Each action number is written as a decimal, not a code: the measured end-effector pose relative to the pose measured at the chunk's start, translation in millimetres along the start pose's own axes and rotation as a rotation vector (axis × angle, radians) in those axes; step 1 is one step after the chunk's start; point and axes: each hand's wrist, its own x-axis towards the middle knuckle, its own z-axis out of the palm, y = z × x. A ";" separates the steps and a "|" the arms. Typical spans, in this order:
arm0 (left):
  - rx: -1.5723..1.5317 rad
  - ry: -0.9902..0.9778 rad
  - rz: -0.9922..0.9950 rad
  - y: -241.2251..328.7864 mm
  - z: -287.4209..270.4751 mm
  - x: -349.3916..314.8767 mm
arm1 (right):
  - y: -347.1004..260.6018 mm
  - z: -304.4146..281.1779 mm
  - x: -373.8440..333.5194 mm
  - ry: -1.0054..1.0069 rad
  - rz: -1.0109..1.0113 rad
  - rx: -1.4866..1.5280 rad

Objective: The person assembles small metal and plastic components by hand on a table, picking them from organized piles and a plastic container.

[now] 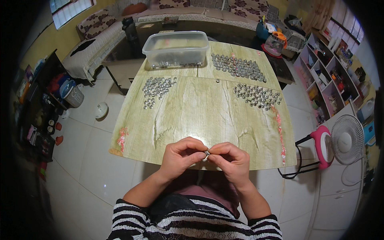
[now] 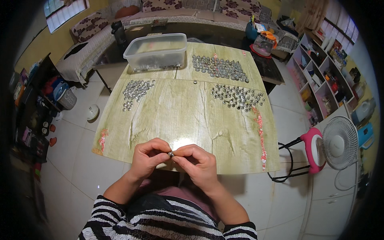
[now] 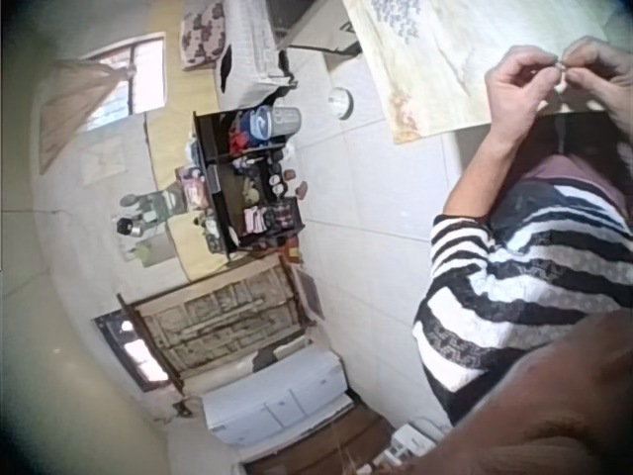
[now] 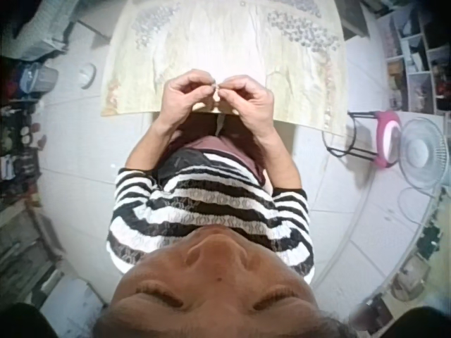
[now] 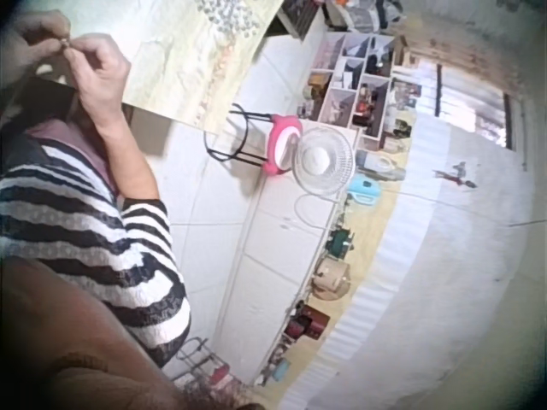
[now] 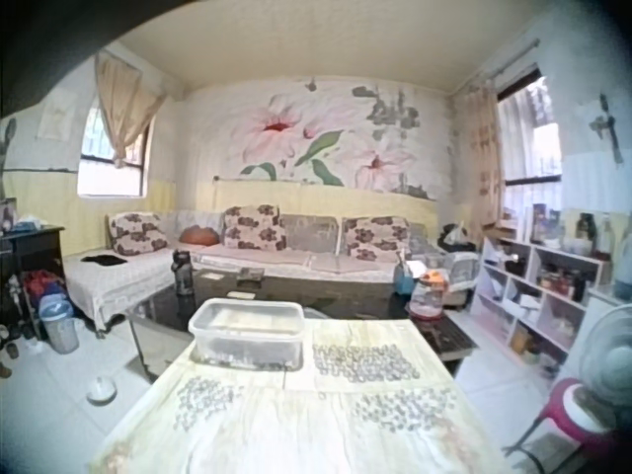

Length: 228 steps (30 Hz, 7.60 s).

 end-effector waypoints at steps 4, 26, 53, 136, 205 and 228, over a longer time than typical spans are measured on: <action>0.092 -0.060 0.014 -1.5 1.2 -0.6 | 0.8 0.8 -8.9 0.055 0.041 0.087; -0.152 -0.084 -0.029 -1.1 10.5 -12.5 | 13.0 13.1 -29.3 0.160 0.040 0.392; -0.169 0.018 0.075 -2.5 0.8 -7.3 | 11.0 23.2 -7.5 0.179 0.065 0.374; 0.054 -0.049 0.097 5.9 1.9 14.7 | 14.5 16.1 5.6 0.177 0.272 0.668; 0.893 -0.179 -0.003 7.8 -70.8 170.1 | 5.8 -173.9 44.0 0.477 0.221 -0.378; 0.711 0.081 -0.062 49.5 -117.1 81.1 | 41.9 -194.9 80.1 0.501 0.061 -0.803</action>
